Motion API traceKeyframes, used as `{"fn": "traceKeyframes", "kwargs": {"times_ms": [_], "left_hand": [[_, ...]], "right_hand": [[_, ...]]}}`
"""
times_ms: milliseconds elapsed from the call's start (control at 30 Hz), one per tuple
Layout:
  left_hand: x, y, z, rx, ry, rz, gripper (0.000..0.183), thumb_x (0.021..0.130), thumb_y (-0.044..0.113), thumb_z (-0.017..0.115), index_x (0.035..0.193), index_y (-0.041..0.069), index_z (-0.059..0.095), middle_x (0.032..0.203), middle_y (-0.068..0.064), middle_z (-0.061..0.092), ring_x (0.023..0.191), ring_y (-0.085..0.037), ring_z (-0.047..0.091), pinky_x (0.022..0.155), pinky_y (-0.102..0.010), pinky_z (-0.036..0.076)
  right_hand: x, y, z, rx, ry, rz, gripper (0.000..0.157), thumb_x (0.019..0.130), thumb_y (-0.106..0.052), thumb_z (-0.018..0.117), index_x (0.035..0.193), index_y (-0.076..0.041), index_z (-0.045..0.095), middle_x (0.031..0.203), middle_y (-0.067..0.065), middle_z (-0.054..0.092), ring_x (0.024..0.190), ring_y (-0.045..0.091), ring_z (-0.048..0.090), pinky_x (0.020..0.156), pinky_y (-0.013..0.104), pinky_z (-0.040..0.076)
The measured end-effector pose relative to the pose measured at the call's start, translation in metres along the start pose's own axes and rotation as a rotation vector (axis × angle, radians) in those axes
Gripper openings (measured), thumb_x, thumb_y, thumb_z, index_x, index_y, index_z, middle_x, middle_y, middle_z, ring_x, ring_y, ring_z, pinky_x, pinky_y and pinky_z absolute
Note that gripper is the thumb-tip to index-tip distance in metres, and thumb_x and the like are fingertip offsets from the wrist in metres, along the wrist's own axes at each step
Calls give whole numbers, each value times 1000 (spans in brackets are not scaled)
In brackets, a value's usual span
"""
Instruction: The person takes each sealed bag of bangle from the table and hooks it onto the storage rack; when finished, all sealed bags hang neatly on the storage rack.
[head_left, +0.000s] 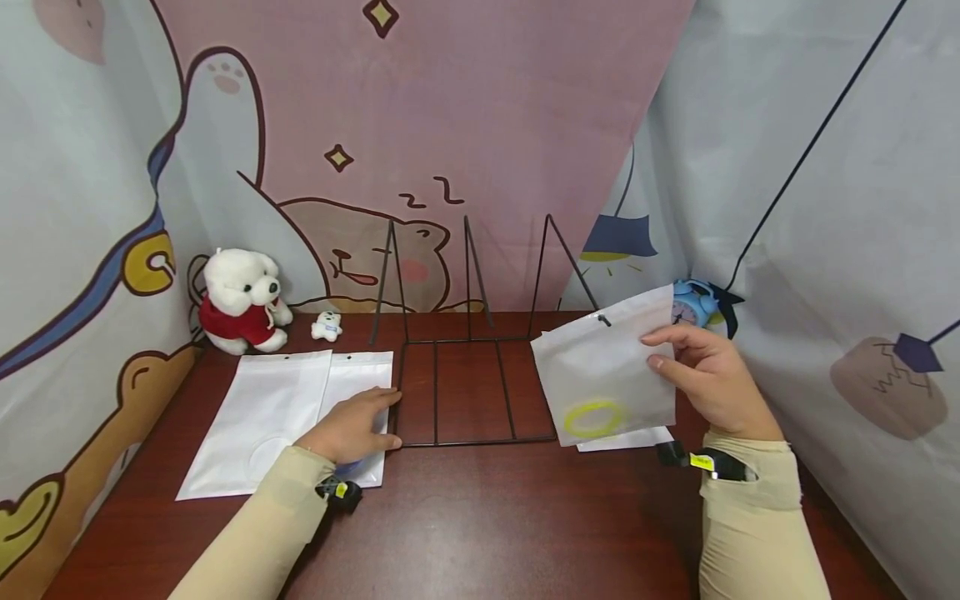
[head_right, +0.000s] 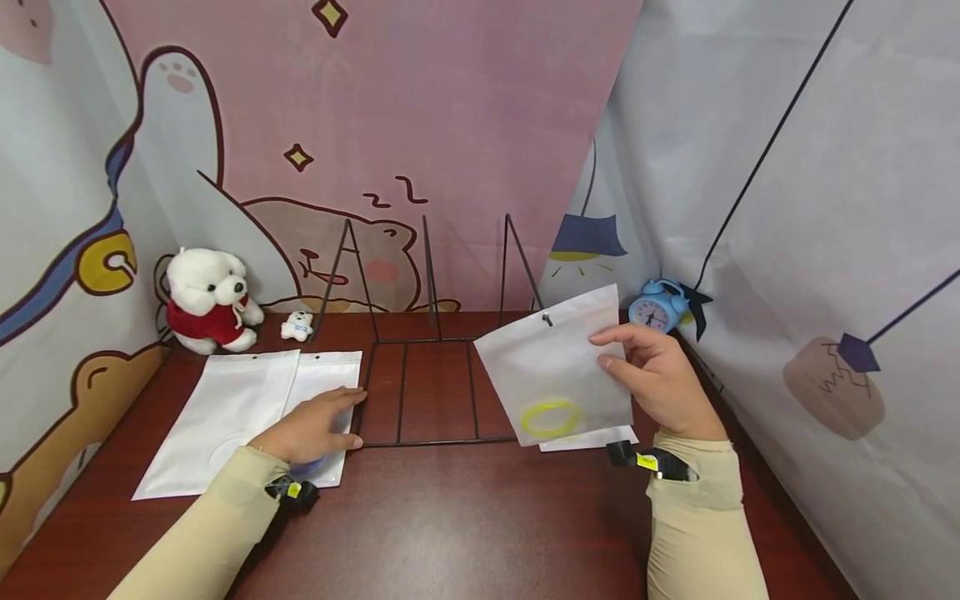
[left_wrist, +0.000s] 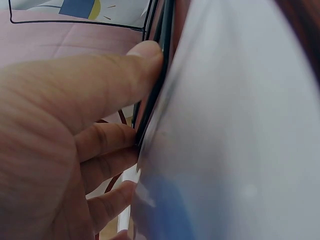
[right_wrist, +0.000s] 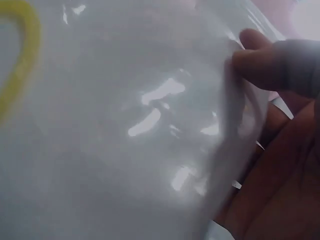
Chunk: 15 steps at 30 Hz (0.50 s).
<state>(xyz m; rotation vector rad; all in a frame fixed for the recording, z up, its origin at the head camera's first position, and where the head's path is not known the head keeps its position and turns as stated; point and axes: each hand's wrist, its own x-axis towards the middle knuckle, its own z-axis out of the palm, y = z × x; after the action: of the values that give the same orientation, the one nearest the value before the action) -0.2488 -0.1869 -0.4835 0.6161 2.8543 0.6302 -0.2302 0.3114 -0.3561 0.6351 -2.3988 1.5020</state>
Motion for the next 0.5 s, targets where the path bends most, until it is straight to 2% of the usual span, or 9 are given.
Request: {"fn": "traceKeyframes", "kwargs": {"times_ms": [67,167,300,500], "left_hand": [[0,0,0,-2,1,1,80,92,36,81,156,-1,48,163,-21,45,152,-43,40,122,-61,35],[0,-1,0,-2,2,6,81,92,35,81,156,-1,48,163,-21,45,151,-44,40,121,-62,36],[0,-1,0,1,0,2,81,92,36,81,156,0,48,163,-21,44,152,-43,39,121,-62,35],[0,-2,0,-4,5,7,81,92,37,81,156,0,49,163,-20,45,152,-43,40,121,-62,35]], "right_hand": [[0,1,-2,-57,-13,16,21,98,4,69,119,1,74,111,-9,69,81,15,58,66,21,54],[1,3,-3,-80,-50,39,22,98,2,70,119,0,75,113,-11,72,86,16,60,69,22,56],[2,4,-4,-69,-97,51,22,99,1,69,120,0,76,114,-11,74,92,15,62,73,23,57],[3,6,-5,-50,-178,39,25,98,4,69,122,0,77,110,-8,75,88,14,62,74,22,56]]}}
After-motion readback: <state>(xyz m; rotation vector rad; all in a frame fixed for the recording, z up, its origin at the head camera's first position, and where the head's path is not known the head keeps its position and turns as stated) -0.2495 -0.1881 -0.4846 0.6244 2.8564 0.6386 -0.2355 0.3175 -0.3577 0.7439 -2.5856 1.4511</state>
